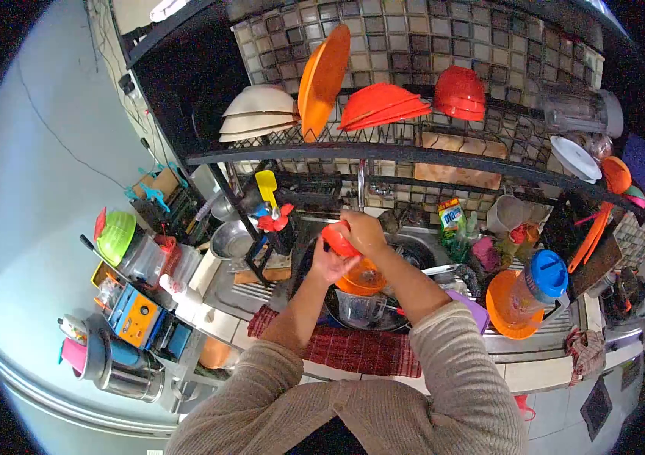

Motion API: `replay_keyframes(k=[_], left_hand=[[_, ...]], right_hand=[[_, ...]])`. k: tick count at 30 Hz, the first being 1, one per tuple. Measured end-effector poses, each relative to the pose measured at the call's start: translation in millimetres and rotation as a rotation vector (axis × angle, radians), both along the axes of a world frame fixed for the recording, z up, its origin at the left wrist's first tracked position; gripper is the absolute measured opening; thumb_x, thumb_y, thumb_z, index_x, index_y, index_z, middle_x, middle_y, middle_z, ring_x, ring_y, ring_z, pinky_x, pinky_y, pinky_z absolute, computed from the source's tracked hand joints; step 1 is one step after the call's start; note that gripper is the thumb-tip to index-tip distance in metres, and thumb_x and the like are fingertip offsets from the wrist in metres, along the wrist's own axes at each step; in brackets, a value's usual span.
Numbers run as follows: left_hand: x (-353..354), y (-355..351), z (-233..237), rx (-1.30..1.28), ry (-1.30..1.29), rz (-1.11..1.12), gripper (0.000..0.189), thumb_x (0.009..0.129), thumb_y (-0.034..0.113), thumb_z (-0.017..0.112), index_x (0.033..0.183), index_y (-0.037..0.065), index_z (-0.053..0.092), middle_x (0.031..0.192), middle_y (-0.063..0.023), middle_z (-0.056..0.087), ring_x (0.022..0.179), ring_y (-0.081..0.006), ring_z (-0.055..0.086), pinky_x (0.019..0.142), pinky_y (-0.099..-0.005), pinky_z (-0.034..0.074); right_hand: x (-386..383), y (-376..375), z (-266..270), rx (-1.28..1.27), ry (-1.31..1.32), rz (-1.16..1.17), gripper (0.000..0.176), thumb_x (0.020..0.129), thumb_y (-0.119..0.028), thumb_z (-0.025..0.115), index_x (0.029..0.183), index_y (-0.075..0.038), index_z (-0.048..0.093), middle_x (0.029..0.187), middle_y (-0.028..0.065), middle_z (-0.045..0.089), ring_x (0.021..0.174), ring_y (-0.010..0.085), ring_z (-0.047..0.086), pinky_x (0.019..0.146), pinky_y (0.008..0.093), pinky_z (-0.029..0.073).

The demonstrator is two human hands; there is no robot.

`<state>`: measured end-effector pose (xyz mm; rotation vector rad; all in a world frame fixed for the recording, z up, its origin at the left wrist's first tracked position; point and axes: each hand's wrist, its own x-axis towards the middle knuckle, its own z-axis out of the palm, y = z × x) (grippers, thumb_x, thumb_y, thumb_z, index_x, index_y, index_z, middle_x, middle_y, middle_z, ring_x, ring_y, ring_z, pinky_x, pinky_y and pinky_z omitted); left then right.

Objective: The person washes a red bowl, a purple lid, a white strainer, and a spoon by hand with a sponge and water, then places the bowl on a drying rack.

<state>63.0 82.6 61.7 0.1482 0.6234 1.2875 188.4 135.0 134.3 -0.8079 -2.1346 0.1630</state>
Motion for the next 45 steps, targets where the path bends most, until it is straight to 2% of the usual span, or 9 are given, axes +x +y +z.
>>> replay_keyframes(k=[2, 10, 13, 20, 27, 32, 34, 35, 45], left_hand=[[-2.8, 3.9, 11.0, 0.099, -0.16, 0.002, 0.063, 0.084, 0.06, 0.033, 0.127, 0.015, 0.036, 0.127, -0.0106, 0.043, 0.115, -0.0328, 0.043, 0.09, -0.0543, 0.038], [39.3, 45.6, 40.2, 0.143, 0.987, -0.117, 0.063, 0.075, 0.061, 0.052, 0.124, 0.025, 0.036, 0.118, -0.0041, 0.048, 0.105, -0.0241, 0.049, 0.08, -0.049, 0.042], [54.4, 34.0, 60.9, 0.107, 1.17, -0.148, 0.056, 0.079, 0.057, 0.051, 0.116, 0.018, 0.042, 0.092, -0.0001, 0.051, 0.081, -0.0181, 0.05, 0.07, -0.0412, 0.044], [55.6, 35.6, 44.6, 0.197, 1.541, -0.487, 0.061, 0.081, 0.059, 0.045, 0.121, 0.013, 0.046, 0.111, -0.0098, 0.057, 0.093, -0.0206, 0.057, 0.078, -0.037, 0.045], [67.8, -7.3, 79.7, 0.274, 0.672, -0.404, 0.045, 0.082, 0.042, 0.057, 0.114, 0.012, 0.05, 0.109, -0.0004, 0.058, 0.097, -0.0129, 0.056, 0.084, -0.0299, 0.043], [67.2, -45.0, 137.3, 0.417, 1.348, -0.399, 0.036, 0.083, 0.033, 0.059, 0.107, 0.006, 0.056, 0.097, -0.0034, 0.063, 0.086, -0.015, 0.06, 0.074, -0.0305, 0.047], [78.7, -69.1, 161.6, 0.542, 2.424, -0.4, 0.039, 0.08, 0.038, 0.06, 0.105, 0.008, 0.057, 0.1, -0.0035, 0.06, 0.087, -0.0165, 0.058, 0.071, -0.0329, 0.047], [69.1, -64.9, 161.7, 0.537, 2.425, -0.401, 0.039, 0.08, 0.038, 0.06, 0.105, 0.008, 0.057, 0.1, -0.0035, 0.06, 0.087, -0.0165, 0.058, 0.071, -0.0329, 0.047], [-27.3, -119.6, 214.1, 0.191, 1.476, -0.357, 0.036, 0.081, 0.028, 0.062, 0.111, 0.011, 0.052, 0.093, 0.0013, 0.06, 0.084, -0.0108, 0.058, 0.07, -0.0273, 0.048]], right_hand=[[18.9, -9.4, -4.3, -0.001, -0.079, 0.084, 0.038, 0.078, -0.04, 0.057, 0.075, -0.002, 0.054, 0.075, 0.0194, 0.057, 0.072, 0.0366, 0.057, 0.06, 0.0423, 0.045], [82.6, -6.2, -95.6, -0.76, 0.225, 0.281, 0.029, 0.087, -0.028, 0.054, 0.103, -0.005, 0.056, 0.088, 0.0041, 0.06, 0.078, 0.0156, 0.059, 0.062, 0.0297, 0.052], [100.1, -27.0, -83.9, -1.333, 1.019, 0.351, 0.026, 0.089, -0.021, 0.05, 0.112, -0.009, 0.051, 0.104, 0.0041, 0.057, 0.092, 0.0192, 0.057, 0.07, 0.0334, 0.054], [133.2, -37.5, -74.1, -1.483, 1.889, 0.272, 0.019, 0.09, -0.02, 0.047, 0.103, -0.008, 0.052, 0.1, 0.0067, 0.058, 0.086, 0.0216, 0.059, 0.07, 0.0327, 0.055], [184.2, -69.8, -74.0, -1.584, 1.342, 0.468, 0.025, 0.086, -0.025, 0.054, 0.106, -0.011, 0.05, 0.093, 0.0035, 0.056, 0.086, 0.0199, 0.058, 0.067, 0.0307, 0.051], [216.0, -112.6, -51.3, -1.529, 1.183, 0.274, 0.036, 0.085, -0.024, 0.054, 0.119, -0.02, 0.042, 0.108, 0.0016, 0.045, 0.094, 0.0235, 0.053, 0.078, 0.042, 0.045], [228.5, -125.6, -53.6, -1.482, 1.146, 0.249, 0.034, 0.084, -0.022, 0.055, 0.116, -0.02, 0.044, 0.108, 0.0013, 0.044, 0.094, 0.0211, 0.052, 0.077, 0.04, 0.045], [234.4, -135.2, -49.4, -1.488, 1.131, 0.259, 0.03, 0.083, -0.022, 0.055, 0.112, -0.021, 0.048, 0.107, -0.0002, 0.045, 0.096, 0.0193, 0.05, 0.075, 0.0377, 0.045], [269.7, -175.1, -83.1, -1.535, 1.155, 0.236, 0.019, 0.085, -0.023, 0.052, 0.103, -0.02, 0.052, 0.101, -0.0018, 0.052, 0.088, 0.017, 0.052, 0.073, 0.0344, 0.042]])
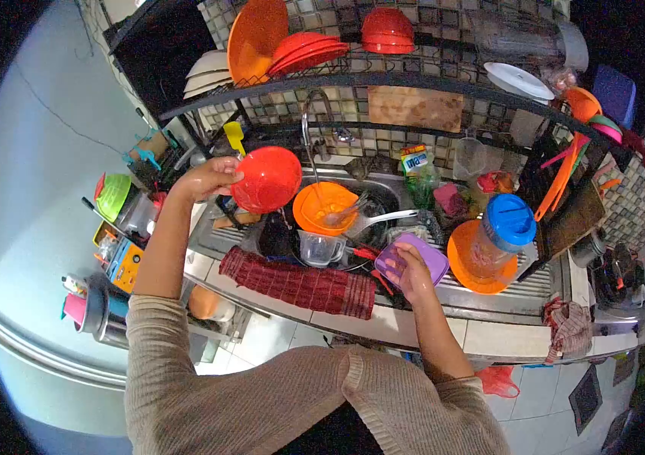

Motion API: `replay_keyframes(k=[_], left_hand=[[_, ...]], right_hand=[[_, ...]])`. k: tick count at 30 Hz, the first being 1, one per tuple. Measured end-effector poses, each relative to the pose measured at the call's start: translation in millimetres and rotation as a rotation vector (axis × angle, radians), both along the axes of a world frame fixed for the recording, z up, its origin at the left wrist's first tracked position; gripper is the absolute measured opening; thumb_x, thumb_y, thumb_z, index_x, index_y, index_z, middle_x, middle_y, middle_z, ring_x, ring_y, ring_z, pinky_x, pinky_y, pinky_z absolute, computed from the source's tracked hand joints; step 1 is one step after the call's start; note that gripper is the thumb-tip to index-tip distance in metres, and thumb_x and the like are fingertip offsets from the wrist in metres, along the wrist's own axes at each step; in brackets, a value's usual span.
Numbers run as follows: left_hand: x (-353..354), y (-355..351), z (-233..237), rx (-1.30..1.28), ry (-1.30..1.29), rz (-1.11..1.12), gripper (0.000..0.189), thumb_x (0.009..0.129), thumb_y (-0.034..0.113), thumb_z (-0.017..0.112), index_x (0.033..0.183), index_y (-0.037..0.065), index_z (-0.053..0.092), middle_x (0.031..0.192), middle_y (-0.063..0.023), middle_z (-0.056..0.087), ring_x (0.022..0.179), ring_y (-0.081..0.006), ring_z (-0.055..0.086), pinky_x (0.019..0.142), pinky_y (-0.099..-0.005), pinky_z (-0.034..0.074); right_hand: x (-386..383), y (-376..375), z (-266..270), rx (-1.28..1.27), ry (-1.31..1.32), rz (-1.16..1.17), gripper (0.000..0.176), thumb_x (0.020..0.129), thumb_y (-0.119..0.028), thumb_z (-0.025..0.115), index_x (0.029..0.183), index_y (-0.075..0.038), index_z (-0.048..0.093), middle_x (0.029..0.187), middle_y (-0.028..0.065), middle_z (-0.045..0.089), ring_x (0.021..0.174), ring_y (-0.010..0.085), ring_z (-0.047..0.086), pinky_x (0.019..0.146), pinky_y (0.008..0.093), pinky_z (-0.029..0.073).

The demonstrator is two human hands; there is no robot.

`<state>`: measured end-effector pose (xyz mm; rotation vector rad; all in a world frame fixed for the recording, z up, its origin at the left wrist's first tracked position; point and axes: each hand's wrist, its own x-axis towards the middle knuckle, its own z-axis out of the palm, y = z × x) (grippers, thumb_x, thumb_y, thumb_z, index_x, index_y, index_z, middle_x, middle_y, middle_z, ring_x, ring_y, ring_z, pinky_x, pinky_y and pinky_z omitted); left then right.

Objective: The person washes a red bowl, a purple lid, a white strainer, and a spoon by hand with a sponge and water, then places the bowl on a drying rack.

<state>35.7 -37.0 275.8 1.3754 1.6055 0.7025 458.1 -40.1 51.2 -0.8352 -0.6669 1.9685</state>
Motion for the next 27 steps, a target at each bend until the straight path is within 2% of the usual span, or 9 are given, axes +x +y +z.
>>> replay_keyframes(k=[3, 8, 14, 15, 16, 17, 19, 22, 27], left_hand=[[20.0, -18.9, 6.3, -0.053, -0.24, 0.022, 0.038, 0.08, 0.027, 0.064, 0.111, 0.011, 0.05, 0.1, -0.0016, 0.058, 0.093, -0.0135, 0.057, 0.08, -0.0298, 0.046], [53.6, 8.0, -79.1, 0.078, -0.569, 0.12, 0.038, 0.081, 0.025, 0.061, 0.114, 0.011, 0.048, 0.108, -0.0039, 0.056, 0.097, -0.0207, 0.056, 0.082, -0.0388, 0.047], [78.2, 150.2, -187.9, 0.281, -0.488, 0.048, 0.031, 0.085, 0.026, 0.055, 0.112, 0.009, 0.05, 0.102, -0.0038, 0.059, 0.092, -0.0201, 0.059, 0.08, -0.0358, 0.047], [89.0, 159.0, -188.3, 0.127, -0.544, 0.371, 0.029, 0.086, 0.026, 0.054, 0.11, 0.009, 0.052, 0.1, -0.0033, 0.06, 0.089, -0.0196, 0.06, 0.08, -0.0354, 0.048], [54.3, 216.7, -245.0, 0.157, -0.402, 0.209, 0.035, 0.088, 0.036, 0.047, 0.106, 0.008, 0.055, 0.105, -0.0111, 0.057, 0.099, -0.0221, 0.055, 0.078, -0.0368, 0.046], [53.6, 223.0, -236.5, 0.146, -0.411, 0.193, 0.035, 0.088, 0.036, 0.047, 0.106, 0.008, 0.055, 0.105, -0.0111, 0.057, 0.099, -0.0221, 0.055, 0.078, -0.0368, 0.046], [66.0, 214.1, -205.0, 0.422, 0.423, -0.003, 0.035, 0.089, 0.035, 0.043, 0.104, 0.007, 0.057, 0.099, -0.0178, 0.059, 0.096, -0.0278, 0.057, 0.078, -0.0391, 0.046], [80.5, 204.6, -190.9, 0.655, 0.772, -0.017, 0.035, 0.088, 0.035, 0.04, 0.101, 0.007, 0.058, 0.09, -0.0197, 0.061, 0.087, -0.0327, 0.059, 0.075, -0.0432, 0.046], [111.0, 166.4, -130.3, 0.473, 1.009, -0.033, 0.036, 0.088, 0.035, 0.039, 0.099, 0.007, 0.059, 0.093, -0.015, 0.062, 0.085, -0.0325, 0.06, 0.072, -0.0436, 0.048]], right_hand=[[-7.1, -2.8, -8.9, -0.004, 0.006, 0.019, 0.018, 0.085, -0.022, 0.052, 0.102, -0.018, 0.052, 0.1, -0.0008, 0.053, 0.086, 0.0167, 0.053, 0.071, 0.0327, 0.043], [-26.3, -9.0, 2.0, 0.014, 0.032, 0.095, 0.016, 0.087, -0.019, 0.05, 0.101, -0.014, 0.052, 0.094, 0.0014, 0.054, 0.082, 0.0162, 0.055, 0.068, 0.0302, 0.045], [-16.7, -12.0, 17.5, 0.095, 0.043, 0.098, 0.015, 0.088, -0.019, 0.048, 0.101, -0.012, 0.051, 0.093, 0.0019, 0.055, 0.08, 0.0151, 0.055, 0.067, 0.0288, 0.045], [-11.3, -12.6, 17.1, 0.099, 0.046, 0.093, 0.015, 0.089, -0.019, 0.048, 0.101, -0.011, 0.051, 0.092, 0.002, 0.055, 0.08, 0.0147, 0.056, 0.067, 0.0284, 0.045], [-4.6, -15.9, 21.6, 0.087, 0.035, 0.073, 0.014, 0.089, -0.018, 0.048, 0.1, -0.011, 0.052, 0.092, 0.0021, 0.055, 0.079, 0.0142, 0.056, 0.067, 0.0278, 0.046], [1.3, -16.3, 20.7, 0.08, 0.025, 0.055, 0.014, 0.089, -0.018, 0.048, 0.1, -0.011, 0.052, 0.092, 0.0021, 0.055, 0.079, 0.0142, 0.056, 0.067, 0.0278, 0.046], [15.4, -20.0, 16.4, 0.109, 0.014, 0.004, 0.014, 0.088, -0.016, 0.049, 0.099, -0.007, 0.052, 0.089, 0.0041, 0.056, 0.076, 0.0142, 0.056, 0.066, 0.0271, 0.046], [29.8, -21.9, 4.0, 0.138, -0.045, -0.111, 0.014, 0.087, -0.015, 0.052, 0.095, -0.003, 0.054, 0.079, 0.0052, 0.057, 0.058, 0.0105, 0.055, 0.052, 0.0218, 0.044], [19.7, -13.3, 14.9, 0.163, -0.366, -0.126, 0.016, 0.082, -0.018, 0.062, 0.074, -0.005, 0.055, 0.059, 0.0015, 0.054, 0.031, 0.0028, 0.035, 0.029, 0.0161, 0.025]])
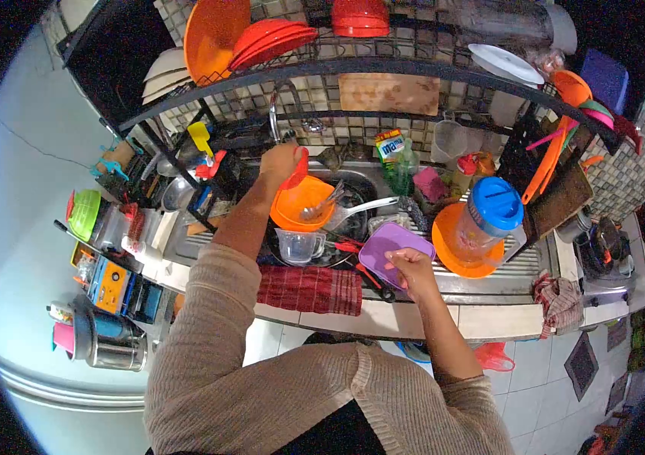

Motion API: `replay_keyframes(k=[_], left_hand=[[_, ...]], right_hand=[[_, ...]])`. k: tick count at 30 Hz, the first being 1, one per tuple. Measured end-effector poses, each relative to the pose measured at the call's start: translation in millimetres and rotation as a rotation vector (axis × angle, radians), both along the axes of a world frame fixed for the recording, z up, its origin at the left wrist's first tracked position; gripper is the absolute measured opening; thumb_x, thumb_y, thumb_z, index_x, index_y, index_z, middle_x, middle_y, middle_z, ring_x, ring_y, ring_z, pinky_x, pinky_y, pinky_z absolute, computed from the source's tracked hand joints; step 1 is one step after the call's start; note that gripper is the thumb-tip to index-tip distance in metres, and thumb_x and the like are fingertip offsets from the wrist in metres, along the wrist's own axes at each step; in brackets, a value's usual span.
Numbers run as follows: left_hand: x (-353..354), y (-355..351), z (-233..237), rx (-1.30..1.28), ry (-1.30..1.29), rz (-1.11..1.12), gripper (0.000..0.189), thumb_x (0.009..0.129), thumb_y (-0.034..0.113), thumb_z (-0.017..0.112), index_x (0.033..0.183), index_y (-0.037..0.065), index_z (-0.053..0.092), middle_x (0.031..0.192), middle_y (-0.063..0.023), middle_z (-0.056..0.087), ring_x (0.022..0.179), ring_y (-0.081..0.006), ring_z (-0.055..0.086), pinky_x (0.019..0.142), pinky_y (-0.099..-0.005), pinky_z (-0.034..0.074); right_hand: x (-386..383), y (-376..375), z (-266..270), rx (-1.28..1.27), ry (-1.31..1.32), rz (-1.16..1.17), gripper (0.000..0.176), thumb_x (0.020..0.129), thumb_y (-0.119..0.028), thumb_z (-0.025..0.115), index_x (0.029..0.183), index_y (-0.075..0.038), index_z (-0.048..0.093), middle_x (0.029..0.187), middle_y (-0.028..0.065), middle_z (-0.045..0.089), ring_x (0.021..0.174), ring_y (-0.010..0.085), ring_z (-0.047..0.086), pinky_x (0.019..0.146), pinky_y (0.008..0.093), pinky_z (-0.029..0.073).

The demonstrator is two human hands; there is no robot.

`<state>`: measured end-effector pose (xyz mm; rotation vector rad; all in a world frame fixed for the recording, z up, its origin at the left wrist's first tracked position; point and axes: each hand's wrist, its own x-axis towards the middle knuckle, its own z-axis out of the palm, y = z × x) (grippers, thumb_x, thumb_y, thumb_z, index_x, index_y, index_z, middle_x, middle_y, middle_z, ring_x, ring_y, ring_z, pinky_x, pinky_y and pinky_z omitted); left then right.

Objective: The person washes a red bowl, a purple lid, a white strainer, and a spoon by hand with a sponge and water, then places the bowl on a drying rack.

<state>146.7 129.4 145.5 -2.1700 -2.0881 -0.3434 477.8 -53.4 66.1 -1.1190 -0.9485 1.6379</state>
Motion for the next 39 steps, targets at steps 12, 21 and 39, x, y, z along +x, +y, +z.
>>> replay_keyframes(k=[12, 21, 39], left_hand=[[-86.7, -1.6, -83.9, -0.11, -1.016, 0.023, 0.045, 0.084, 0.043, 0.053, 0.1, 0.001, 0.059, 0.089, -0.0063, 0.063, 0.081, -0.0153, 0.059, 0.075, -0.0303, 0.048], [-111.0, -42.6, -101.6, -0.265, -2.341, 0.083, 0.035, 0.09, 0.034, 0.046, 0.117, 0.012, 0.048, 0.113, -0.0052, 0.056, 0.1, -0.0241, 0.056, 0.083, -0.0402, 0.046], [-78.8, -62.1, -107.8, 0.264, -0.649, -0.555, 0.017, 0.083, 0.019, 0.054, 0.094, 0.008, 0.061, 0.083, -0.0055, 0.061, 0.077, -0.0197, 0.059, 0.075, -0.0346, 0.047]], right_hand=[[-196.9, 140.0, -1.5, 0.451, -0.118, 0.096, 0.033, 0.089, -0.037, 0.048, 0.072, -0.01, 0.055, 0.056, -0.0043, 0.043, 0.046, 0.0048, 0.036, 0.039, 0.0206, 0.024], [-316.5, 227.0, 38.6, 0.313, -0.052, 0.123, 0.036, 0.086, -0.038, 0.052, 0.078, -0.003, 0.057, 0.058, 0.0082, 0.053, 0.049, 0.0177, 0.052, 0.052, 0.031, 0.043], [-249.1, 183.2, 23.6, 0.019, -0.086, 0.245, 0.041, 0.072, -0.01, 0.054, 0.113, -0.01, 0.048, 0.108, 0.0135, 0.057, 0.09, 0.0296, 0.06, 0.078, 0.0416, 0.049]])
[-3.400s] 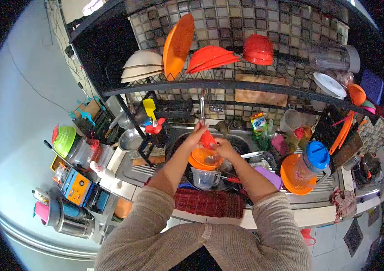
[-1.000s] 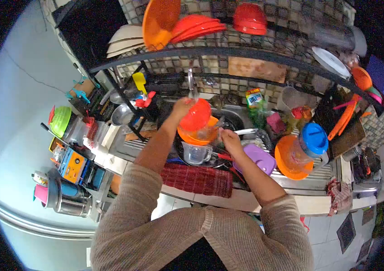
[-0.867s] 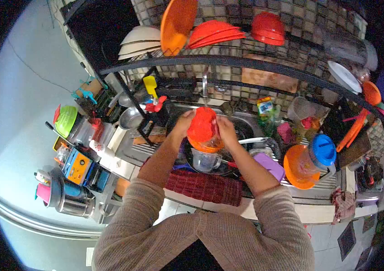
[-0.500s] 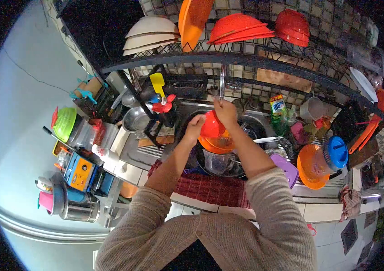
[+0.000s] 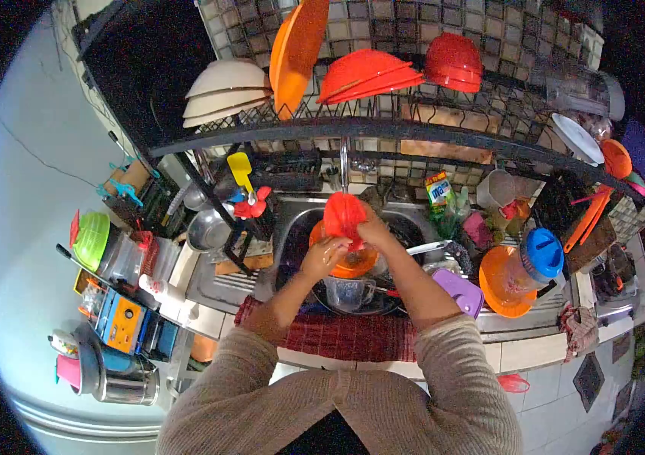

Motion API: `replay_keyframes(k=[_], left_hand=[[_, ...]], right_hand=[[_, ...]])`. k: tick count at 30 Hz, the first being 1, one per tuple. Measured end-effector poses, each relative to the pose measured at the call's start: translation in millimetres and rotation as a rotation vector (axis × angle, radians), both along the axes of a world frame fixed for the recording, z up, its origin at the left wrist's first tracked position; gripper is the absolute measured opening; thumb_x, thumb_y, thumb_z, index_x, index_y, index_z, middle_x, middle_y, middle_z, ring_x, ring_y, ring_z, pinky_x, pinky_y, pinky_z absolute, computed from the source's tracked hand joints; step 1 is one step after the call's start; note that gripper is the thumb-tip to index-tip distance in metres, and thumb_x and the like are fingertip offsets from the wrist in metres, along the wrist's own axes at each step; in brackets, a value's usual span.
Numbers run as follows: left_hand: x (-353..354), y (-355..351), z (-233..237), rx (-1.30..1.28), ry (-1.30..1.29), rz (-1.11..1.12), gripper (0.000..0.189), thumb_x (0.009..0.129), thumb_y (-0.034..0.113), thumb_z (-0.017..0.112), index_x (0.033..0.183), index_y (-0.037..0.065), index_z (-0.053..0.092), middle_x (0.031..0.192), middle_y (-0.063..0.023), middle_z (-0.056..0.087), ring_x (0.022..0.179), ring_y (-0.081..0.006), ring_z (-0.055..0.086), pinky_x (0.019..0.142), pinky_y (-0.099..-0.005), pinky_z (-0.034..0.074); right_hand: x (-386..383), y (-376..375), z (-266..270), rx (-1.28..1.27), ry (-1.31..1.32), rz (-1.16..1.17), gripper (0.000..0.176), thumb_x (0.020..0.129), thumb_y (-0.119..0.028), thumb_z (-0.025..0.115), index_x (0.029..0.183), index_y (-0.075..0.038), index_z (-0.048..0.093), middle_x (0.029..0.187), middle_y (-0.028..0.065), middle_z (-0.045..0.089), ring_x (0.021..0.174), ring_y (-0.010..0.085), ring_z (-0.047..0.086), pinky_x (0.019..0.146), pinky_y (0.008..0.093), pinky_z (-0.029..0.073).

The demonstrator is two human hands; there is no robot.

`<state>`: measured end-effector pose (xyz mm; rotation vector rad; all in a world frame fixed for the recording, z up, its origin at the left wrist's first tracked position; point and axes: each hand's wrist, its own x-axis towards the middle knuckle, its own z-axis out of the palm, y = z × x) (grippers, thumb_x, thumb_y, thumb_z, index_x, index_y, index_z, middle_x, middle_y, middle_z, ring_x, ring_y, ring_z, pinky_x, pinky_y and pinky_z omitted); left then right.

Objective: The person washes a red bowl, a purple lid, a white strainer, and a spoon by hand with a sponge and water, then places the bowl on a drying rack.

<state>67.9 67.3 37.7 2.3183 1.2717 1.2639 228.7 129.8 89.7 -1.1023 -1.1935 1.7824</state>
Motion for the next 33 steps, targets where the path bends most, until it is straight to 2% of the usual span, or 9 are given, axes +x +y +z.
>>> replay_keyframes(k=[2, 5, 9, 17, 21, 23, 24, 26, 33], left_hand=[[-3.4, 7.3, -17.8, -0.107, -0.208, 0.062, 0.02, 0.085, 0.022, 0.053, 0.095, 0.007, 0.06, 0.08, -0.0054, 0.06, 0.072, -0.017, 0.059, 0.067, -0.0324, 0.048], [-2.3, 12.0, -18.4, -0.425, -0.856, 0.134, 0.027, 0.089, 0.032, 0.05, 0.089, 0.006, 0.059, 0.064, -0.0016, 0.054, 0.05, -0.0078, 0.053, 0.043, -0.0226, 0.042], [-11.5, 11.7, 10.8, -0.652, -1.282, 0.314, 0.042, 0.082, 0.051, 0.053, 0.073, 0.009, 0.053, 0.049, 0.0042, 0.037, 0.034, -0.0048, 0.032, 0.031, -0.0191, 0.023], [12.7, 39.8, 46.5, -1.249, -1.407, -0.093, 0.04, 0.085, 0.045, 0.05, 0.102, 0.009, 0.053, 0.076, -0.0009, 0.06, 0.058, -0.0114, 0.057, 0.047, -0.0201, 0.047], [44.0, 61.4, 54.5, -0.901, -1.285, -0.171, 0.03, 0.087, 0.031, 0.05, 0.102, 0.006, 0.057, 0.092, -0.005, 0.063, 0.077, -0.0237, 0.062, 0.062, -0.0338, 0.052], [31.7, 70.9, 63.7, -0.764, -0.465, 0.145, 0.023, 0.086, 0.023, 0.051, 0.089, 0.002, 0.06, 0.087, -0.0135, 0.063, 0.085, -0.0217, 0.061, 0.071, -0.0347, 0.048], [29.7, 67.4, 68.1, -0.768, -0.467, 0.144, 0.023, 0.086, 0.023, 0.051, 0.089, 0.002, 0.06, 0.087, -0.0135, 0.063, 0.085, -0.0217, 0.061, 0.071, -0.0347, 0.048], [28.2, 46.6, 91.8, -0.378, 0.495, 0.395, 0.024, 0.083, 0.023, 0.055, 0.09, 0.0, 0.061, 0.076, -0.0126, 0.063, 0.072, -0.0181, 0.062, 0.065, -0.031, 0.048], [5.5, 8.3, 83.6, -0.547, 0.191, 0.149, 0.027, 0.079, 0.025, 0.059, 0.096, 0.004, 0.062, 0.081, -0.0157, 0.063, 0.07, -0.026, 0.061, 0.068, -0.0346, 0.047]], right_hand=[[-16.4, 16.7, -0.3, 0.842, -0.661, -0.011, 0.047, 0.071, -0.005, 0.052, 0.116, -0.015, 0.049, 0.112, 0.0152, 0.054, 0.091, 0.0358, 0.057, 0.082, 0.0447, 0.045], [-36.0, 22.7, 15.4, 1.254, -0.993, 0.039, 0.05, 0.07, -0.004, 0.053, 0.118, -0.018, 0.05, 0.111, 0.0164, 0.052, 0.093, 0.0373, 0.054, 0.083, 0.0448, 0.043], [-22.6, 15.4, 24.0, 1.135, -0.547, 0.05, 0.047, 0.07, -0.001, 0.055, 0.114, -0.016, 0.054, 0.106, 0.0157, 0.054, 0.099, 0.0326, 0.052, 0.084, 0.043, 0.043], [51.2, -46.1, 17.4, 1.72, -0.828, 0.105, 0.055, 0.066, -0.014, 0.062, 0.119, -0.021, 0.05, 0.126, 0.0129, 0.042, 0.117, 0.0341, 0.04, 0.098, 0.0493, 0.031], [91.9, -71.9, 20.6, 1.675, -0.92, 0.122, 0.05, 0.068, -0.015, 0.061, 0.117, -0.02, 0.051, 0.128, 0.0136, 0.039, 0.121, 0.0354, 0.035, 0.099, 0.0536, 0.026], [114.8, -83.6, 19.2, 1.586, -0.957, 0.166, 0.042, 0.071, -0.012, 0.06, 0.113, -0.02, 0.054, 0.131, 0.0136, 0.035, 0.121, 0.0332, 0.034, 0.096, 0.0492, 0.03], [124.0, -84.5, 7.3, 1.537, -0.882, 0.114, 0.034, 0.072, -0.01, 0.058, 0.105, -0.015, 0.058, 0.129, 0.0144, 0.038, 0.12, 0.0335, 0.036, 0.096, 0.0475, 0.032], [146.7, -94.1, 8.8, 1.473, -0.827, 0.131, 0.031, 0.072, -0.01, 0.058, 0.102, -0.013, 0.059, 0.127, 0.0146, 0.039, 0.118, 0.0336, 0.038, 0.095, 0.046, 0.033], [188.2, -107.8, -9.3, 1.284, -0.643, 0.056, 0.018, 0.073, -0.01, 0.057, 0.09, -0.009, 0.062, 0.117, 0.0147, 0.047, 0.105, 0.0326, 0.048, 0.088, 0.0406, 0.041]])
